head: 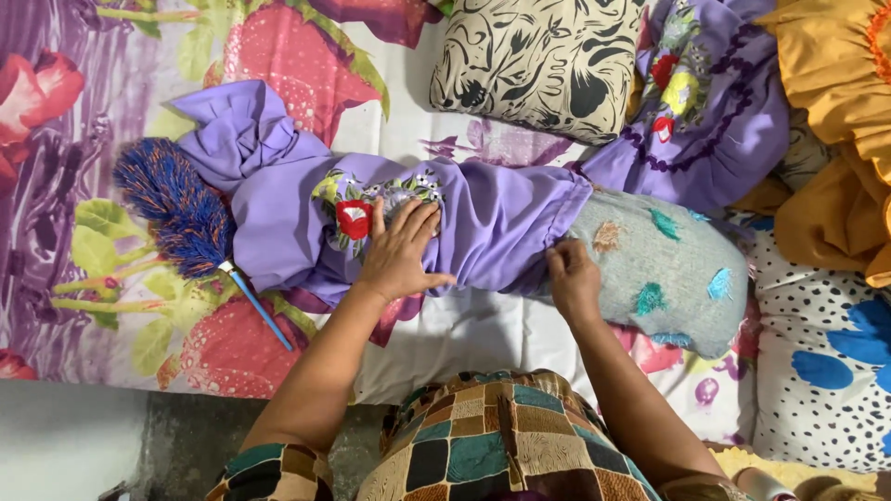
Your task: The person inserts a cylindrical pillow into a purple floral-patterned fabric cover, aligns the edges, and ties the drawstring at the opening to secure the cover.
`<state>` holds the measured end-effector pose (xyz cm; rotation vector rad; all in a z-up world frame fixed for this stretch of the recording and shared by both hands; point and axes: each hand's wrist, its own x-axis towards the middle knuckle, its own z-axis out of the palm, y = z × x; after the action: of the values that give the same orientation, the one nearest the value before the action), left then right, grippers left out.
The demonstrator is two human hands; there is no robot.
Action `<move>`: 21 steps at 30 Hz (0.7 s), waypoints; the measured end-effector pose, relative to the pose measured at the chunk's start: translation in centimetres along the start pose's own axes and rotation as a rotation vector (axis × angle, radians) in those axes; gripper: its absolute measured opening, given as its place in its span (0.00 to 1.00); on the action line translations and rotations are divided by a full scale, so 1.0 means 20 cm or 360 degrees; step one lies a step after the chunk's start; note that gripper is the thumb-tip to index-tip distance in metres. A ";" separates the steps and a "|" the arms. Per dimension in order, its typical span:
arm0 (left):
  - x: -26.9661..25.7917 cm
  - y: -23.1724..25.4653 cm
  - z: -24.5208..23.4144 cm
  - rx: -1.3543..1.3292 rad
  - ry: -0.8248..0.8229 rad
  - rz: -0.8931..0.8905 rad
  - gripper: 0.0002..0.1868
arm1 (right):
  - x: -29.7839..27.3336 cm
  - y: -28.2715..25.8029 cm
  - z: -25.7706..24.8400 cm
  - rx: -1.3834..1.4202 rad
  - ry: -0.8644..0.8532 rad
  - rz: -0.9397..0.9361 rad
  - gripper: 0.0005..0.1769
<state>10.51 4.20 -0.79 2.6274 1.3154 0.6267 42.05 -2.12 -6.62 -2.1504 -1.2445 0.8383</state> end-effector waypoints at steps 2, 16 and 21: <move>0.02 0.02 -0.04 0.0065 -0.0194 -0.0029 0.57 | 0.02 0.05 0.00 0.0283 -0.0001 -0.0026 0.08; 0.17 0.00 -0.15 0.0144 -0.0282 -0.0243 0.28 | 0.35 0.25 -0.65 0.1444 0.0003 -0.0215 0.11; 0.11 0.07 -0.08 0.0066 -0.0740 -0.0653 0.51 | 0.44 0.41 -0.44 -0.0463 0.0164 -0.0583 0.09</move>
<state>12.00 5.07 1.73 2.2251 1.6326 -0.0681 56.52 0.87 -8.53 -2.0512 -1.7214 0.4077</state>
